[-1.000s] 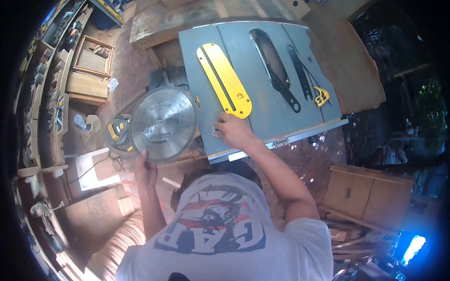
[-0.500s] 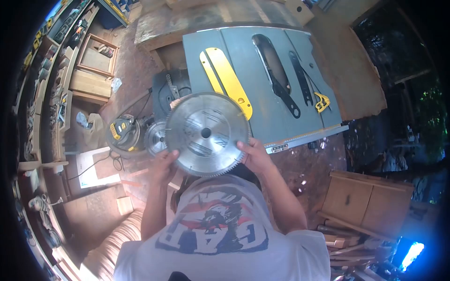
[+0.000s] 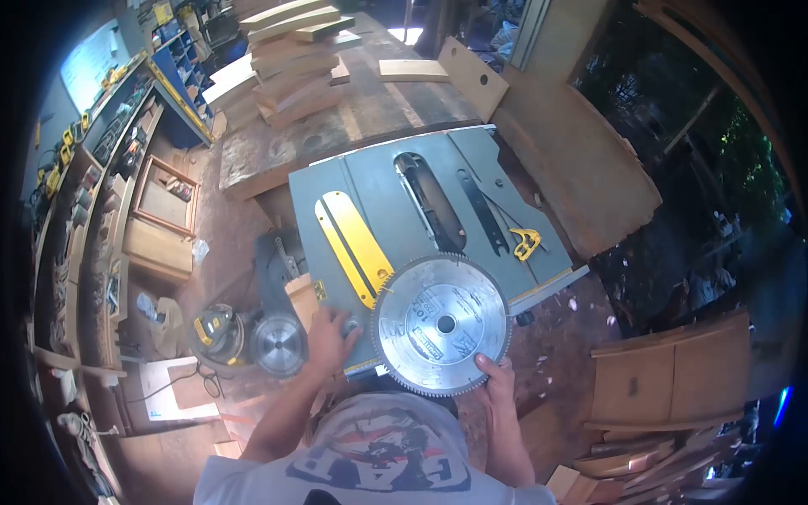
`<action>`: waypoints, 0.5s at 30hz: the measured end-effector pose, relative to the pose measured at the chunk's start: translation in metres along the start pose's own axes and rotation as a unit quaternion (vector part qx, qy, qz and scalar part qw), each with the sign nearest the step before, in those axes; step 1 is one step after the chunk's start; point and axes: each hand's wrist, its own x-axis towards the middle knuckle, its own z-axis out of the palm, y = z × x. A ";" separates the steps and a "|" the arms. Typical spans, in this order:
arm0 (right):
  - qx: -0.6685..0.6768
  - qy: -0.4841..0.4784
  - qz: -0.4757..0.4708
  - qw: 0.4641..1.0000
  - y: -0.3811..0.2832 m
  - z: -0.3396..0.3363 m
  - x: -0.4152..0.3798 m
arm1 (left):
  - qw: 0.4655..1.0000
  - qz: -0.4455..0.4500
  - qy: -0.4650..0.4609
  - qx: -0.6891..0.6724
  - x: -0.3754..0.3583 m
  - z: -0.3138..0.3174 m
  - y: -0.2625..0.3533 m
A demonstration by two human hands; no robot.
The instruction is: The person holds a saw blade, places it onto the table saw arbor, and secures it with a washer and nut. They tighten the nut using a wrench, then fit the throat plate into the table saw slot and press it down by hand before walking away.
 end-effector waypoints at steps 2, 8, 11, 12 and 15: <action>0.006 0.014 0.008 1.000 0.007 -0.013 -0.004 | 1.000 -0.007 0.002 0.014 -0.001 0.002 0.003; 0.077 -0.004 0.038 0.996 0.013 0.002 -0.005 | 0.985 -0.128 -0.083 -0.075 0.006 0.002 -0.003; 0.084 -0.029 0.062 0.994 0.012 0.013 0.004 | 0.890 -0.273 -0.136 -0.338 0.010 -0.013 0.007; 0.086 -0.047 0.070 0.993 0.010 0.020 0.007 | 0.845 -0.288 -0.130 -0.432 0.008 -0.007 0.004; 0.083 -0.087 0.091 0.989 0.004 0.041 0.016 | 0.663 -0.329 -0.088 -0.667 -0.001 -0.007 0.022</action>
